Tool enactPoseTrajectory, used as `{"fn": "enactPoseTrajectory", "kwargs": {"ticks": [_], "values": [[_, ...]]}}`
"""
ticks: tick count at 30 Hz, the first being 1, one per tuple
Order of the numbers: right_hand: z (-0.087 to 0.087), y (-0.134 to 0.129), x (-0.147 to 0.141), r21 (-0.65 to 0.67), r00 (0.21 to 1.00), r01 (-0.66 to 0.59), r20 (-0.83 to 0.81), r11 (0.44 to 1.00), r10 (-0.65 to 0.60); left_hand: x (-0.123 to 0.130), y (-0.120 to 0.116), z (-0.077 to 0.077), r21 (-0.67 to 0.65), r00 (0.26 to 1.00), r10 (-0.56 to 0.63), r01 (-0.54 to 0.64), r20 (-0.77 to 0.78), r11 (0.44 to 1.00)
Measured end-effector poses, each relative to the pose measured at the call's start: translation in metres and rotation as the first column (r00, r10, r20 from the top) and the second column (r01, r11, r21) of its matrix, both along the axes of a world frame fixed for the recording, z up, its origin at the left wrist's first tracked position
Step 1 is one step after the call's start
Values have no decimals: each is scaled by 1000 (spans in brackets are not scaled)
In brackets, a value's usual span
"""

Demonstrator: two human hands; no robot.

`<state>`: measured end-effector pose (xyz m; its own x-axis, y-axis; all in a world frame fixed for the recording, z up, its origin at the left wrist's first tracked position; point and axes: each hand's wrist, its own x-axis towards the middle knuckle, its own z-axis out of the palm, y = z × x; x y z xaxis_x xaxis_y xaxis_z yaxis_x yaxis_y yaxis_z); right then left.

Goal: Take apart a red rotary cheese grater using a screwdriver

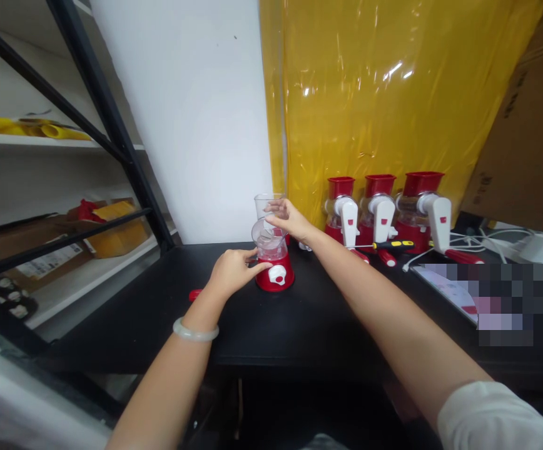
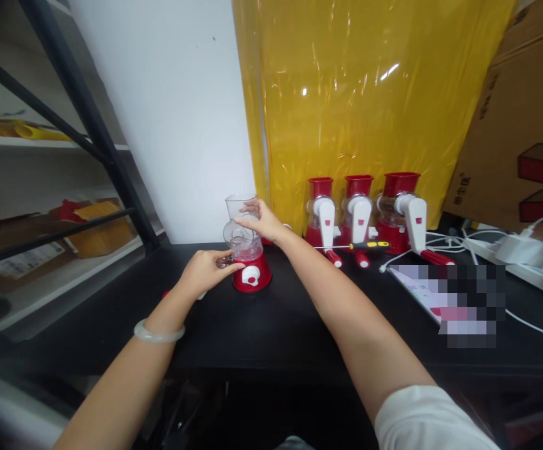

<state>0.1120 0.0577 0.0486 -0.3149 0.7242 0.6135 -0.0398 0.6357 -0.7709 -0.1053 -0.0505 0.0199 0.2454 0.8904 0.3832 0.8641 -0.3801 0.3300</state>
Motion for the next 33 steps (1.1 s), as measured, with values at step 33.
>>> {"fn": "enactPoseTrajectory", "kwargs": {"ticks": [33], "values": [[7, -16, 16, -231, 977, -159, -176, 960, 120, -2, 5, -5, -40, 970, -31, 42, 243, 998]]}}
